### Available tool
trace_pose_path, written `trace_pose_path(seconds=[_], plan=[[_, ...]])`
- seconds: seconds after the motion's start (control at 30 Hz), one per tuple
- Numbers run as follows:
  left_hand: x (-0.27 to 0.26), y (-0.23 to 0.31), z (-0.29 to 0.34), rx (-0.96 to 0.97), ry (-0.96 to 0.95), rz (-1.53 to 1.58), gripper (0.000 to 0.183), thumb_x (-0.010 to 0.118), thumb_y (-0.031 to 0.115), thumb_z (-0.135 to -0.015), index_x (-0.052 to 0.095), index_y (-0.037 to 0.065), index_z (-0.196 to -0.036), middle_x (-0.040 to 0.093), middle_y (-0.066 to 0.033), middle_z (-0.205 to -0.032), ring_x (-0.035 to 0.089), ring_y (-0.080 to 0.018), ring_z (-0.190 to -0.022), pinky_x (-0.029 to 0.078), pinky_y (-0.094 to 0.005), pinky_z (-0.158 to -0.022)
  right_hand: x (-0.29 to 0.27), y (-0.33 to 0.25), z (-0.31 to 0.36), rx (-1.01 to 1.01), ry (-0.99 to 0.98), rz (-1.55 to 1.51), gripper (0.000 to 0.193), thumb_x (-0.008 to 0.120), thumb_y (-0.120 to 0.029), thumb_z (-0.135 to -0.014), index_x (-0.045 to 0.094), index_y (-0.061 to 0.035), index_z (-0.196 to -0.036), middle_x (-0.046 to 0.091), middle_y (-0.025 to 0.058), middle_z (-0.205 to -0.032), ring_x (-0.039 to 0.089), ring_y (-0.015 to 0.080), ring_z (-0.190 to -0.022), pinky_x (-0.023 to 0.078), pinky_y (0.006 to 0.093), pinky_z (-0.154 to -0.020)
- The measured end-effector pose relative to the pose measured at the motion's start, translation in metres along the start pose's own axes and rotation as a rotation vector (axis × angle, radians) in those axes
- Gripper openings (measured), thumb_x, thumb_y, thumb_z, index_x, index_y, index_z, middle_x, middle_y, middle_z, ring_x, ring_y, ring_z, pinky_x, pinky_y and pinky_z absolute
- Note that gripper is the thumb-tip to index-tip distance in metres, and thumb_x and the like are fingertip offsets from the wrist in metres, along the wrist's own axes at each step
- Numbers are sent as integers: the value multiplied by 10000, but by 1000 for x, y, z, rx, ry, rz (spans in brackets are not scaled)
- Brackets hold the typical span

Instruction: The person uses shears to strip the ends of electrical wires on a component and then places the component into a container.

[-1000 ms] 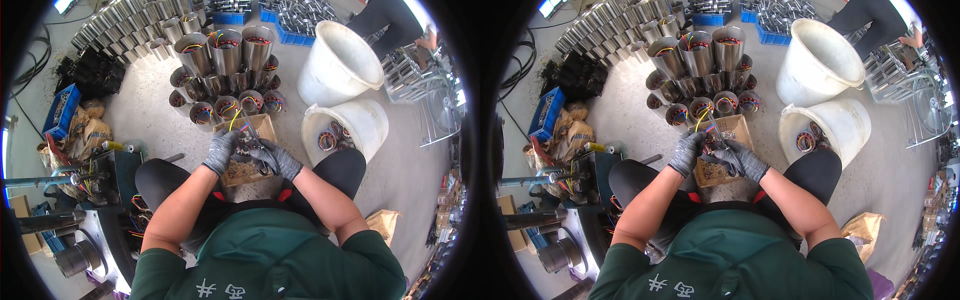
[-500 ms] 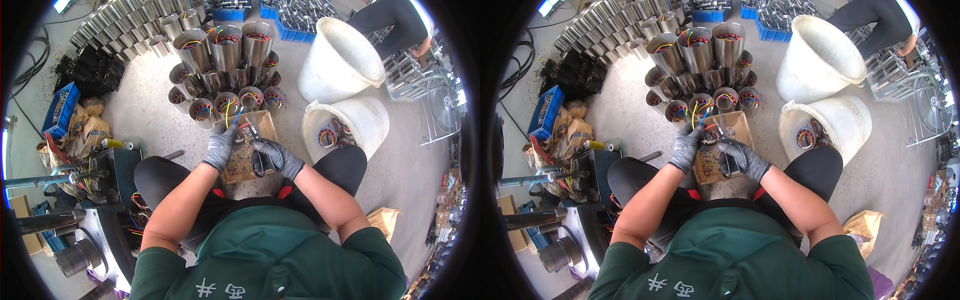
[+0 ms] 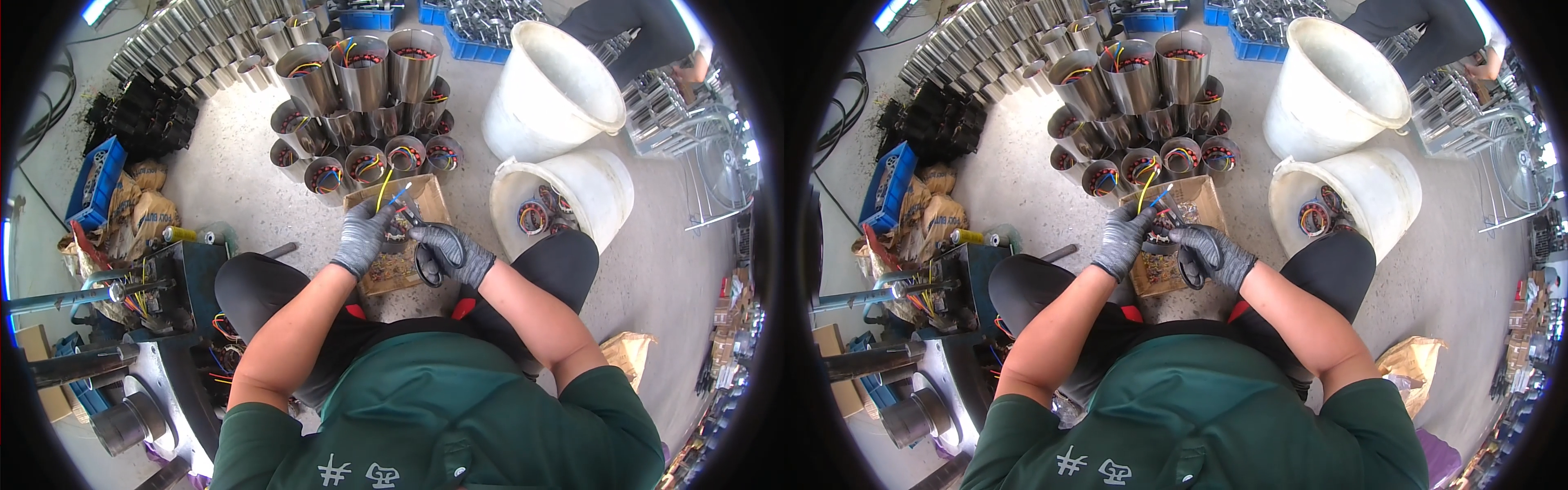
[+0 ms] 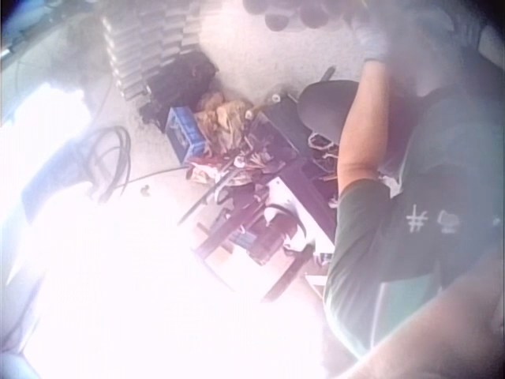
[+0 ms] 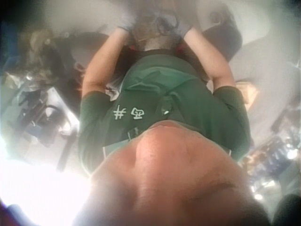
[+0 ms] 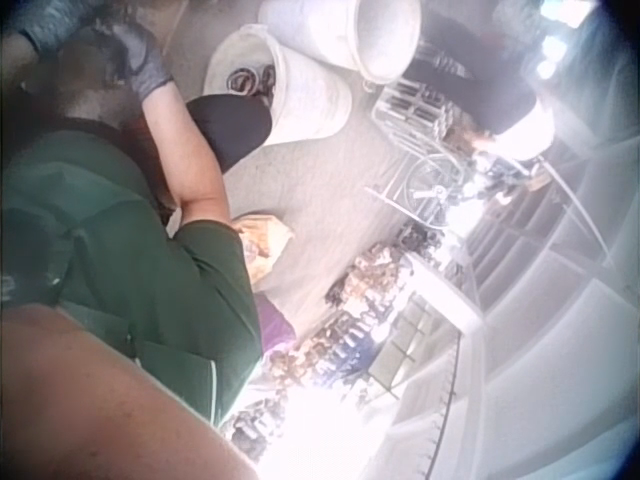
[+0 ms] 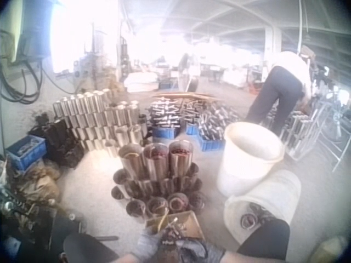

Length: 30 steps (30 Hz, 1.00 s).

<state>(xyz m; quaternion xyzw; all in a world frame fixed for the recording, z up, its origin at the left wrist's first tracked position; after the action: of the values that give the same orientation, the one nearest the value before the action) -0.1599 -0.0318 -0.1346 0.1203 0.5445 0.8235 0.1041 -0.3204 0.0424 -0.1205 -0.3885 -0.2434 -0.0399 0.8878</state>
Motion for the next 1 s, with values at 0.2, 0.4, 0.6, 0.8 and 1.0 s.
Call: trace_pose_path(seconds=[0.2, 0.4, 0.6, 0.8, 1.0], plan=[[-1, -7, -3, 12, 33, -211, 252, 599, 121, -958, 649, -38, -1147, 703, -62, -939, 609, -118, -829, 505, -273, -756, -7, 24, -7, 124, 41, -31, 320, 571, -347, -965, 549, -75, -798, 466, 39, -490, 448, 178, -378, 363, 313, -379], [-2, -7, -4, 45, 70, -82, 221, 593, 119, -961, 632, -31, -1119, 613, -40, -774, 559, -109, -614, 487, -285, -550, -11, 23, -2, 21, 106, -12, 301, 601, -352, -960, 565, -68, -869, 507, 38, -531, 514, 179, -418, 423, 305, -404], [-6, -17, -7, -28, 47, 92, 207, 579, 81, -960, 611, -26, -1135, 555, -23, -709, 517, -114, -533, 450, -284, -480, -8, 19, 2, -15, 118, 136, 420, 613, -376, -956, 523, -76, -1236, 600, 60, -730, 609, 176, -547, 498, 324, -467], [3, -11, -2, -31, -23, -110, 245, 566, 77, -965, 615, -27, -1181, 585, -46, -718, 532, -113, -538, 452, -282, -474, -13, 21, 0, 22, 130, 189, 427, 630, -384, -945, 540, -61, -1210, 594, 66, -723, 610, 178, -549, 500, 314, -464], [-5, -32, -12, 104, -67, -398, 279, 619, 97, -942, 649, -21, -1193, 707, -76, -976, 628, -120, -817, 530, -277, -747, -12, 15, -3, 66, 141, 198, 402, 616, -404, -944, 576, -49, -1128, 573, 62, -646, 586, 174, -479, 484, 312, -419]])
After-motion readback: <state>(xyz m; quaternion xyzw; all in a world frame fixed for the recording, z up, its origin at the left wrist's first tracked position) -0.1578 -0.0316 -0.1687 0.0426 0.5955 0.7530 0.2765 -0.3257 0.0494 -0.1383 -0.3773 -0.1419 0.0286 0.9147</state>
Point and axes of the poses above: each hand's wrist, its own z-axis away from the middle knuckle, its own x-axis out of the palm, y = z × x, the point moved 4 cm from there along -z, towards the middle knuckle
